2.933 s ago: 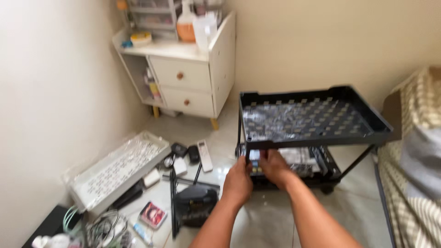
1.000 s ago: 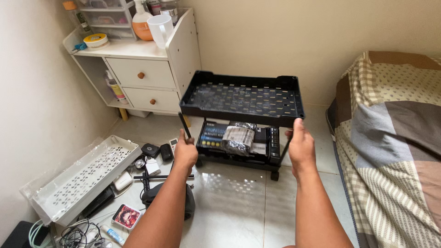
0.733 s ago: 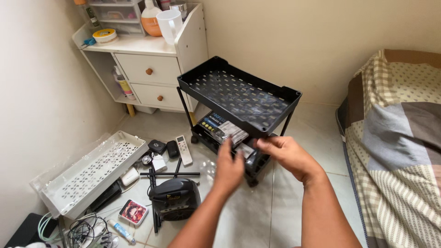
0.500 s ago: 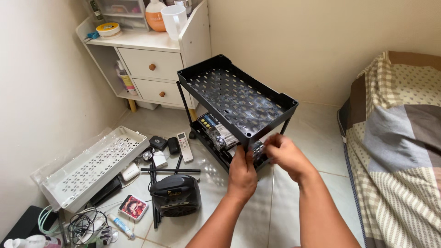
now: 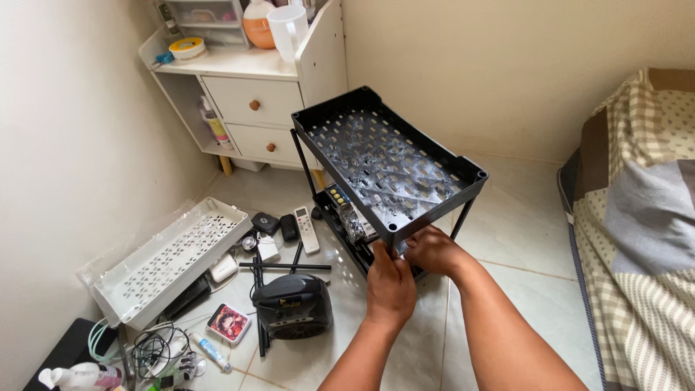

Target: The person assembles a black metal rack by inserting four vertical poles into the base and attaching a perforated shelf. They remove plastic wrapping from the shelf and place a boxed wireless microphone system on the floor.

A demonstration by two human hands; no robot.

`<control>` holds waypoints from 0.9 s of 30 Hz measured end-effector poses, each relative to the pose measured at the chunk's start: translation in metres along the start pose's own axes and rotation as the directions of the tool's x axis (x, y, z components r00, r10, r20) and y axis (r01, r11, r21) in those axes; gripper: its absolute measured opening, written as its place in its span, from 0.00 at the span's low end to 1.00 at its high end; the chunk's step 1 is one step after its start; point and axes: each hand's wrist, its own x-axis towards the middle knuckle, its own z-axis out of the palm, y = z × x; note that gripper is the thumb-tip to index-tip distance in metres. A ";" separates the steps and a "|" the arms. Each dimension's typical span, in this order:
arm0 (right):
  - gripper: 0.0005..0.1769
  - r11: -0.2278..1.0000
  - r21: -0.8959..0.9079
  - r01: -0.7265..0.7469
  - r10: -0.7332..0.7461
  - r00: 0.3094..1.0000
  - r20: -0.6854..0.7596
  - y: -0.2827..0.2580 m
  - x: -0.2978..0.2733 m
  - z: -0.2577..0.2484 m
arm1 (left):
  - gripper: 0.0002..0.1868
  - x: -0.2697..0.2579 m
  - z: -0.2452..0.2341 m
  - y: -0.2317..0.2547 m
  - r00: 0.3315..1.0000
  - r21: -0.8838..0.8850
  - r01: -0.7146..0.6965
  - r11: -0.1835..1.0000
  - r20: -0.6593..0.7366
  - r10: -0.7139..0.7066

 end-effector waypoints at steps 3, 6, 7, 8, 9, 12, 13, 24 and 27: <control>0.13 0.982 -0.105 0.156 -0.155 0.988 0.021 0.000 0.003 0.009 | 0.14 0.002 -0.001 -0.004 0.996 -0.032 -0.090 0.995 0.003 0.091; 0.13 0.998 -0.008 0.063 -0.063 0.998 0.009 -0.006 -0.002 0.006 | 0.10 0.003 -0.001 -0.008 0.997 -0.041 -0.051 0.998 0.055 0.054; 0.13 1.000 0.009 0.010 -0.010 1.000 0.000 -0.008 -0.002 0.001 | 0.11 0.004 -0.001 -0.009 0.997 -0.031 -0.058 0.998 0.054 0.060; 0.13 0.999 0.026 -0.042 0.042 0.999 -0.007 -0.010 -0.002 -0.005 | 0.11 0.006 -0.001 -0.009 0.996 -0.020 -0.065 0.998 0.053 0.066; 0.12 0.995 0.097 -0.038 0.042 0.998 -0.038 -0.011 -0.002 -0.008 | 0.12 0.006 -0.001 -0.010 0.996 -0.009 -0.070 0.997 0.051 0.071; 0.10 0.992 0.112 0.064 -0.052 0.993 -0.104 -0.013 -0.007 -0.003 | 0.15 -0.003 -0.006 -0.013 0.998 0.040 -0.050 0.998 0.029 0.049; 0.09 0.990 -0.013 0.142 -0.142 0.982 -0.120 -0.010 -0.008 -0.003 | 0.14 -0.002 -0.006 -0.013 0.998 0.019 -0.036 0.999 0.053 0.035; 0.11 0.781 -0.466 0.415 -0.509 0.856 -0.091 0.008 0.007 0.018 | 0.11 -0.004 -0.008 -0.014 0.996 -0.014 -0.071 0.997 0.057 0.072; 0.13 0.807 -0.347 0.478 -0.579 0.753 -0.312 -0.005 0.002 0.002 | 0.13 0.004 -0.011 0.002 0.992 -0.065 -0.090 0.994 0.080 0.095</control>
